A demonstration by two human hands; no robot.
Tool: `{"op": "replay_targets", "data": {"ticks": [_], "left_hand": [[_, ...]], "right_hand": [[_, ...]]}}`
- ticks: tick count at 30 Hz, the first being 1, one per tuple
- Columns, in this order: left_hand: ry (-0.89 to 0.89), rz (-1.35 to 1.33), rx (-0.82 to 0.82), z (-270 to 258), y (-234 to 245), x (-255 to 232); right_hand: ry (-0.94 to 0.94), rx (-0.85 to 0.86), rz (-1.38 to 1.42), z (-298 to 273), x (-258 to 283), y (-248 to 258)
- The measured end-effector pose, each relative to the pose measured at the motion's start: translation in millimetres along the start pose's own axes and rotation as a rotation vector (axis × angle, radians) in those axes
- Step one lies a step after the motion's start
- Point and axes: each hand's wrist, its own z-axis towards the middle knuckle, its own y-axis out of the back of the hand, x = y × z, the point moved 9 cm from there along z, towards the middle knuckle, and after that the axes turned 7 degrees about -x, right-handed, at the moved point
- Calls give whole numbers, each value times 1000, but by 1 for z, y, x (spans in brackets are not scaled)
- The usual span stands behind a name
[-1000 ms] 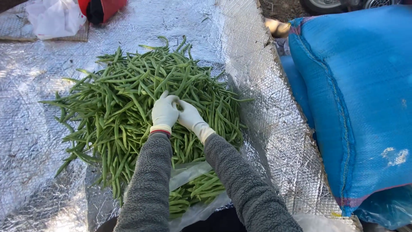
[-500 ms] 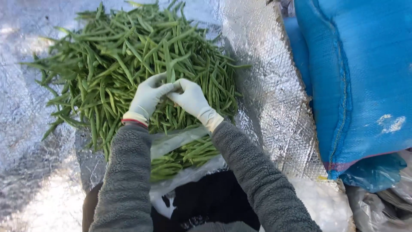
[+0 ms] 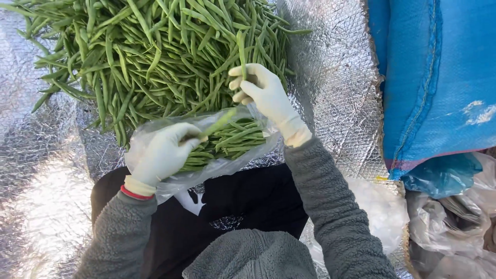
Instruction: Picking green beans from a pile and placing them into a plastic bag
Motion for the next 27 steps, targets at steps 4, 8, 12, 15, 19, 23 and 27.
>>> {"op": "replay_targets", "data": {"ticks": [4, 8, 12, 15, 19, 23, 27], "left_hand": [[-22, 323, 295, -20, -51, 68], [29, 740, 367, -8, -81, 144], [56, 921, 220, 15, -59, 188], [171, 941, 220, 22, -51, 211], [188, 935, 160, 19, -50, 209], [153, 974, 131, 18, -32, 116], [120, 984, 116, 10, -36, 125]], "right_hand": [[-34, 272, -27, -63, 23, -28], [5, 501, -335, -101, -8, -66], [348, 348, -1049, -67, -124, -45], [38, 266, -1556, -37, -222, -3], [45, 137, -1533, -33, -265, 14], [73, 49, -1512, -31, -281, 15], [53, 90, -1533, -33, -270, 13]]}}
